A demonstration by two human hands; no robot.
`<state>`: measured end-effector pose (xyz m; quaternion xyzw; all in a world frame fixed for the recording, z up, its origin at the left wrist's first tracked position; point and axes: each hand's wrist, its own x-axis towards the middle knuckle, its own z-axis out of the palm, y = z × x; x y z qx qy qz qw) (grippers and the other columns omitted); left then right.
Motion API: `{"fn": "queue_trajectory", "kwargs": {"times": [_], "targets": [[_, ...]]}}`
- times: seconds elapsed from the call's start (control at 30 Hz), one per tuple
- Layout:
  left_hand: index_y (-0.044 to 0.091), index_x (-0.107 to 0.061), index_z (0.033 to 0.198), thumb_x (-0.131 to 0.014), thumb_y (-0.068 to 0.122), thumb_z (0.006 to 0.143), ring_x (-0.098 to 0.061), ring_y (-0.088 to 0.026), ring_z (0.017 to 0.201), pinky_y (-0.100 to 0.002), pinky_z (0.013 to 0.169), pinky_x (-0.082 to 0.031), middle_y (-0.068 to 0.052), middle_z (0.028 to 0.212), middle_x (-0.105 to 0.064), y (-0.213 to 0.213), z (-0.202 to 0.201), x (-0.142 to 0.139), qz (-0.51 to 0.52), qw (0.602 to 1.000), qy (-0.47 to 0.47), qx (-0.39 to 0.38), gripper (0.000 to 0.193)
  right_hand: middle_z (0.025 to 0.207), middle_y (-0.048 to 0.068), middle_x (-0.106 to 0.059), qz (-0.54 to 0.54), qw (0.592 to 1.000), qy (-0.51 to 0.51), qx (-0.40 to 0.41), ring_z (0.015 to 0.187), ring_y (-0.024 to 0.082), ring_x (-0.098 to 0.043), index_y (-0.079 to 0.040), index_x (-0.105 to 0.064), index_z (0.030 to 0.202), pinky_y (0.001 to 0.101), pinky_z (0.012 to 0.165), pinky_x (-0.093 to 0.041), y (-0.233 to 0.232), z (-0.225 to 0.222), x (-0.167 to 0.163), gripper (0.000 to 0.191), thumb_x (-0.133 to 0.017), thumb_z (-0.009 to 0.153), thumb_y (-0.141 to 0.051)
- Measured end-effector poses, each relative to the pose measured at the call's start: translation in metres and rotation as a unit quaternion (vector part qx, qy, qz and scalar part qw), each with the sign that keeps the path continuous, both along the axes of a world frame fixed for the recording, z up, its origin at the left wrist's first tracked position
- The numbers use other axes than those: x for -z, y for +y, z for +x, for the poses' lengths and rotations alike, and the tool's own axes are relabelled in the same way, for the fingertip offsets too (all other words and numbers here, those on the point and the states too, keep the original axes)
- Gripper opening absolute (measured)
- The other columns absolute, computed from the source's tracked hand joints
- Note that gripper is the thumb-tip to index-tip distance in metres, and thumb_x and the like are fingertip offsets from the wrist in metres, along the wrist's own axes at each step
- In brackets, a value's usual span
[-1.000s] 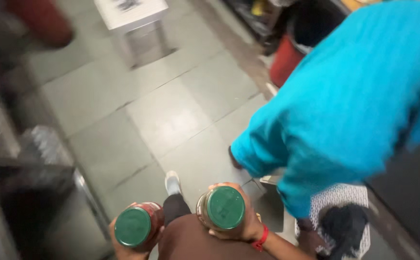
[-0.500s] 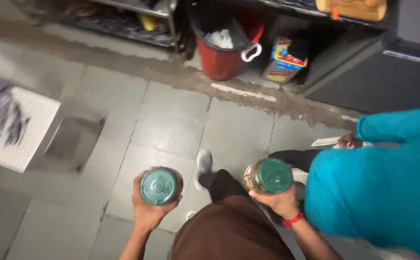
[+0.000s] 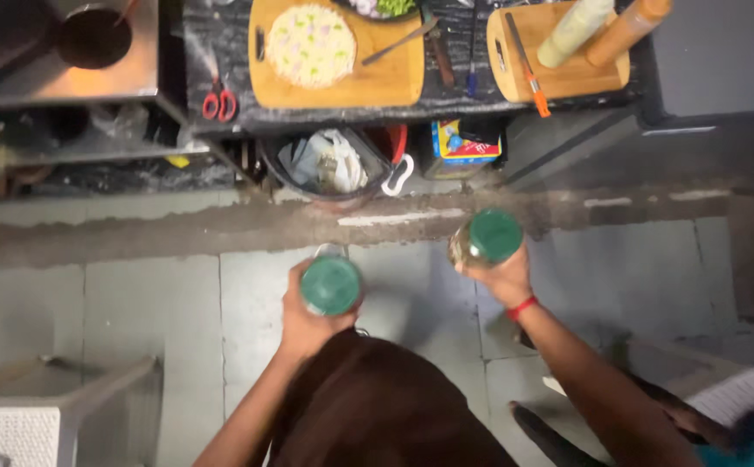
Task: The person assembles a pizza by adding shredded cheese, chopped onions, green peppers, and sliced tomatoes onto a pizza base on a wooden cutting board. They retrieve ingredients from a refrigerator and use jars to add toppings.
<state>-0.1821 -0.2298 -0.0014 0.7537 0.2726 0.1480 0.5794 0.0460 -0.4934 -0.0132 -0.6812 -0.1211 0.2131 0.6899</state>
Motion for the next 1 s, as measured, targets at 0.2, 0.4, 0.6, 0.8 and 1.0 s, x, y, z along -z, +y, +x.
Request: {"fn": "queue_trajectory", "kwargs": {"times": [0.2,0.4,0.6,0.8,1.0], "targets": [[0.004,-0.046,0.137,-0.095,0.014,0.062,-0.067,-0.025,0.118,-0.038,0.104,-0.053,-0.015,0.126,-0.068,0.079,0.220,0.037,-0.038,0.985,-0.135,0.104,0.091,0.130,0.008,-0.065,-0.062,0.977,-0.167,0.118,0.118,0.020,-0.066,-0.005,-0.050,0.137,0.0387,0.104,-0.056,0.111,0.145,-0.003,0.087,-0.098,0.065,-0.005],[0.004,-0.048,0.136,-0.095,0.011,0.056,-0.067,-0.026,0.120,-0.038,0.103,-0.052,-0.016,0.128,-0.067,0.116,0.378,0.044,-0.010,0.991,-0.100,0.084,0.093,0.128,0.008,-0.065,0.023,0.987,-0.100,0.127,0.115,0.020,-0.068,-0.008,-0.044,0.137,0.0400,0.102,-0.060,0.195,0.299,-0.020,0.092,-0.098,0.063,0.000],[0.005,-0.050,0.136,-0.093,0.011,0.054,-0.067,-0.029,0.122,-0.039,0.106,-0.052,-0.015,0.129,-0.068,0.111,0.442,0.059,-0.040,0.996,-0.074,0.013,0.093,0.132,0.005,-0.062,0.058,0.993,-0.097,0.021,0.119,0.019,-0.063,-0.010,-0.039,0.140,0.0374,0.104,-0.057,0.251,0.402,-0.025,0.099,-0.098,0.062,-0.001],[0.006,-0.048,0.137,-0.095,0.013,0.058,-0.065,-0.032,0.128,-0.040,0.109,-0.051,-0.016,0.135,-0.065,0.110,0.466,0.070,-0.030,0.997,-0.069,-0.026,0.092,0.130,0.008,-0.064,-0.128,0.974,-0.182,-0.047,0.119,0.021,-0.064,-0.005,-0.048,0.139,0.0375,0.108,-0.053,0.274,0.452,-0.013,0.093,-0.103,0.065,-0.010],[0.008,-0.047,0.142,-0.094,0.011,0.053,-0.062,-0.032,0.131,-0.042,0.112,-0.048,-0.015,0.136,-0.064,0.110,0.469,0.077,-0.049,0.996,-0.071,-0.009,0.101,0.130,0.013,-0.062,-0.234,0.937,-0.257,-0.041,0.120,0.027,-0.060,-0.001,-0.053,0.136,0.0398,0.107,-0.050,0.262,0.459,-0.008,0.088,-0.102,0.065,-0.016]]}}
